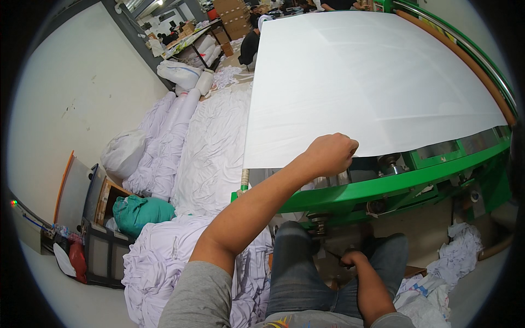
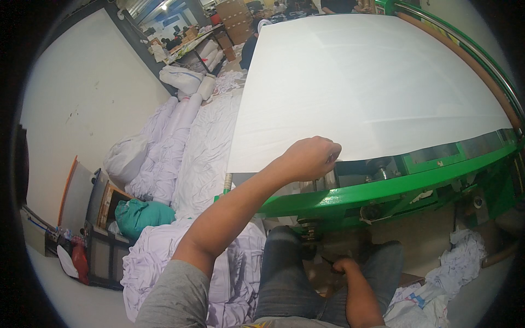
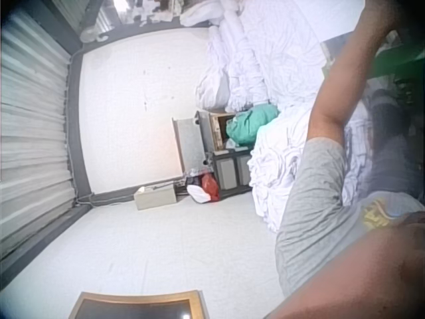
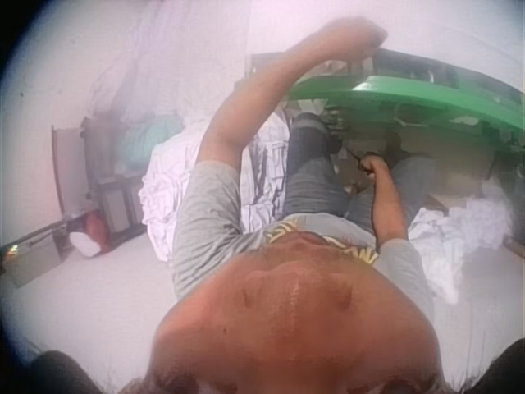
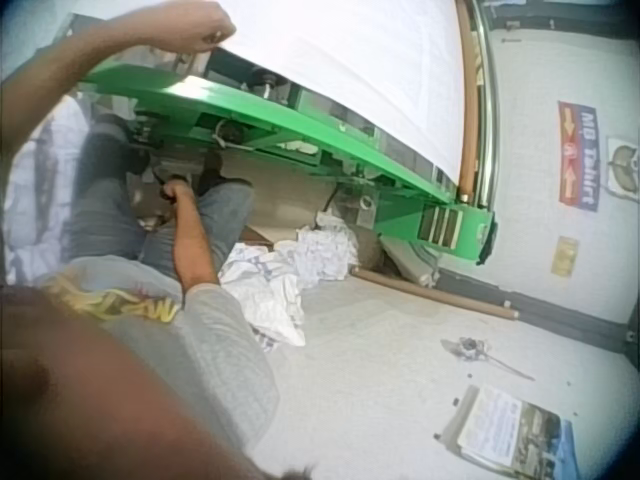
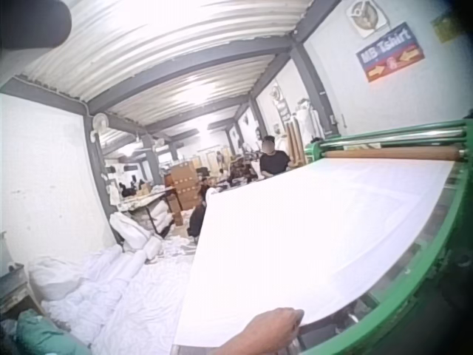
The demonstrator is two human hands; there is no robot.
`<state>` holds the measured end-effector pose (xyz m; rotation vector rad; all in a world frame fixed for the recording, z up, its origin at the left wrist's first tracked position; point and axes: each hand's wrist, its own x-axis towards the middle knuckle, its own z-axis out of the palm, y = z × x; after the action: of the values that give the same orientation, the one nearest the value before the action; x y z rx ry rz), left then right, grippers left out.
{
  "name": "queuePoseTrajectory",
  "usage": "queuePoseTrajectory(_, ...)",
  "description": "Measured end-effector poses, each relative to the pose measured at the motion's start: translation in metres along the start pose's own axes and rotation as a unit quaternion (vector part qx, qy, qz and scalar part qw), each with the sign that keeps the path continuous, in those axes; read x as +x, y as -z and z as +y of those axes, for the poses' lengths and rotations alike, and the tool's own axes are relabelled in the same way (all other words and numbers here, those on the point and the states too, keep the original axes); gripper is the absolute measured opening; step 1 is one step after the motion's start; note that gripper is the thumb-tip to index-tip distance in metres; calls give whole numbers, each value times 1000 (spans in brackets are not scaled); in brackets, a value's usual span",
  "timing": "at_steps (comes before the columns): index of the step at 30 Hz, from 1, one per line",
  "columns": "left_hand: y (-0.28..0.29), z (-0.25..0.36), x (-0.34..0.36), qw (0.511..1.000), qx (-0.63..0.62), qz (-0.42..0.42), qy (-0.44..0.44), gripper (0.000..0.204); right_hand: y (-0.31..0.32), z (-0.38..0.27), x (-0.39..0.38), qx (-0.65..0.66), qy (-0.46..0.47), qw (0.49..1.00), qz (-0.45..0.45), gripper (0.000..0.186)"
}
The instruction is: The person using shears cuts a strip of white fabric, then secures the fabric to a large green roller machine by wrapping it around a pole. The person then guides a large sheet of white fabric as it feeds through the rollers of the printing machine, smoothing the surface with their hands.
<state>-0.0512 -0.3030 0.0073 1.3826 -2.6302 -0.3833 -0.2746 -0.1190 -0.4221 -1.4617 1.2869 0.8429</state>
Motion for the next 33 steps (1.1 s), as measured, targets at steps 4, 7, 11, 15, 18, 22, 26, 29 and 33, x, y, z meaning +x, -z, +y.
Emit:
queuePoseTrajectory(4, 1, 1, -2, 1000, -2, 6, -5, 16, 0, -1, 2, -11, 6, 1000, 5, 57)
queuePoseTrajectory(7, 3, 4, -1, 1000, -11, 8, -12, 17, -2, 3, 8, -11, 2, 1000, 5, 56)
queuePoseTrajectory(11, 9, 6, -2, 998, -17, -18, -58, 17, 2, -2, -1, -13, 0, 1000, 2, 57)
queuePoseTrajectory(15, 11, 11, -4, 995, -22, -15, -92, 16, 1, -2, 0, -8, 13, 1000, 24, 45)
queuePoseTrajectory(18, 9, 11, -4, 996, -9, 16, -88, 16, 2, -3, -5, -14, 12, 999, 35, 44)
queuePoseTrajectory(22, 6, 3, -2, 996, -33, 53, -68, 15, 3, -5, -10, -7, 9, 1000, 28, 42)
queuePoseTrajectory(26, 18, 13, -2, 999, -28, 17, -43, 36, 1, 1, -8, -1, 6, 1000, 23, 41)
queuePoseTrajectory(29, -13, -22, -4, 990, 100, 86, -54, 69, -4, -4, 0, -1, 9, 1000, 16, 41)
queuePoseTrajectory(33, -42, -42, 11, 985, 158, -65, 20, 89, -15, 21, 41, -29, 32, 998, 39, 41)
